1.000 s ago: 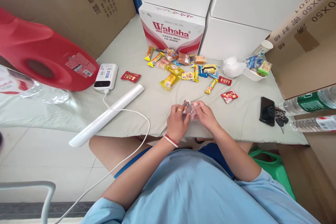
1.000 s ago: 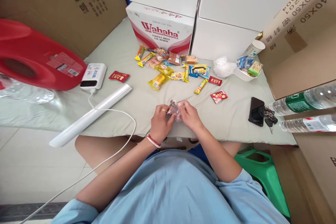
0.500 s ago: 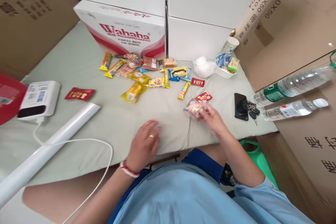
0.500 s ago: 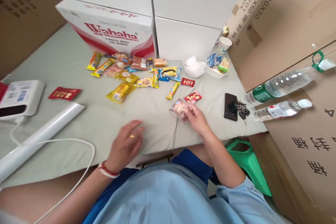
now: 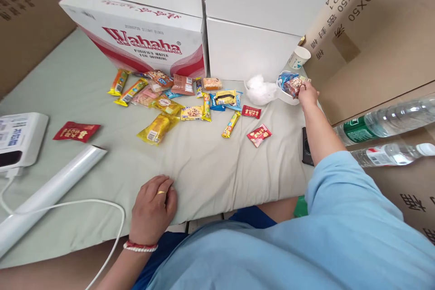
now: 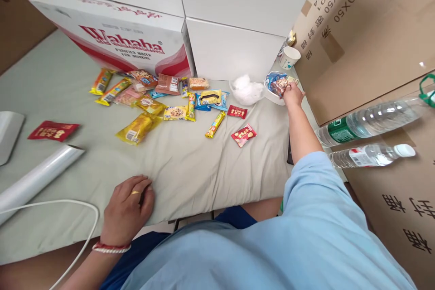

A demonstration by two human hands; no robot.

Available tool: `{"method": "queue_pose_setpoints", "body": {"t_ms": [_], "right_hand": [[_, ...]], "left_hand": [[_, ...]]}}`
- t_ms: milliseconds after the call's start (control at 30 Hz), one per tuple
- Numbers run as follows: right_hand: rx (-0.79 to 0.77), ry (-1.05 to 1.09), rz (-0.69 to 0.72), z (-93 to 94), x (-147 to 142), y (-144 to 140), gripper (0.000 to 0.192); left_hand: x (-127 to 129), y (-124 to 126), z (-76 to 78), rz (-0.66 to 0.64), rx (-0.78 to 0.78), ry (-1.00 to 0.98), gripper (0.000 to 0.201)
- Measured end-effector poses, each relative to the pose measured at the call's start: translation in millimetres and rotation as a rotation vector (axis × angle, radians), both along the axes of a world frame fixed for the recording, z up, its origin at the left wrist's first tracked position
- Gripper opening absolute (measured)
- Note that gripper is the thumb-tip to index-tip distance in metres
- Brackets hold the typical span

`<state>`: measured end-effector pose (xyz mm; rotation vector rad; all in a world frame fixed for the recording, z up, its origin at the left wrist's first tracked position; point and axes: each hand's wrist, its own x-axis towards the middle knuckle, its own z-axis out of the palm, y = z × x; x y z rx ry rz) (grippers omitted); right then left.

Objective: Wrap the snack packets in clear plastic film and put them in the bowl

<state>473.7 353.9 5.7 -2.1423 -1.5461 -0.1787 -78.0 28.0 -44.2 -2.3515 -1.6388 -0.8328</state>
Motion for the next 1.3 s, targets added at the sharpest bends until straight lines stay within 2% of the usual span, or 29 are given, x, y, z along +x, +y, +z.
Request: {"method": "queue_pose_setpoints", "body": {"t_ms": [100,167,233,300,367,433,633,767,900,1033,1300], "right_hand": [[0.027,-0.039,-0.145,-1.5,-5.5,-3.8,0.029],[0.074,-0.049,-0.162,-0.4,-9.3,-8.8,0.029],[0.124,-0.084,-0.120,0.6,-13.2,-13.2,0.031],[0.131,-0.157,-0.001,1.1,-16.5,-17.1,0.030],[0.098,-0.238,0.119,2.2,-17.4,-20.3,0.029],[0.048,-0.282,0.182,5.4,-14.0,-22.5,0.030],[-0.055,-0.255,0.213,16.7,3.6,-26.8,0.036],[-0.090,-0.277,0.239,8.4,-4.1,-41.7,0.042],[-0.108,-0.293,0.202,0.4,-14.5,-47.7,0.064],[-0.137,-0.248,0.165,-0.1,-12.8,-26.6,0.057],[-0.138,-0.179,0.194,4.1,16.4,43.4,0.048]], "left_hand": [[-0.5,0.0,0.1,0.011,-0.001,0.009,0.021],[-0.4,0.2,0.0,0.011,0.001,0.017,0.020],[0.0,0.5,0.0,0.009,0.007,0.019,0.021],[0.4,0.6,0.2,0.009,0.010,0.020,0.021],[0.6,0.4,0.2,0.013,0.005,0.018,0.021],[0.4,0.0,0.0,0.013,-0.002,0.015,0.021],[-1.1,-1.0,-1.1,-0.001,-0.012,0.021,0.023],[-2.0,-1.8,-1.4,0.003,-0.031,0.010,0.024],[-2.3,-1.7,-1.1,0.002,-0.026,0.012,0.025],[-2.0,-0.9,-0.3,-0.002,-0.029,0.024,0.025],[-3.4,-1.2,-1.5,0.002,-0.044,0.040,0.027]]}}
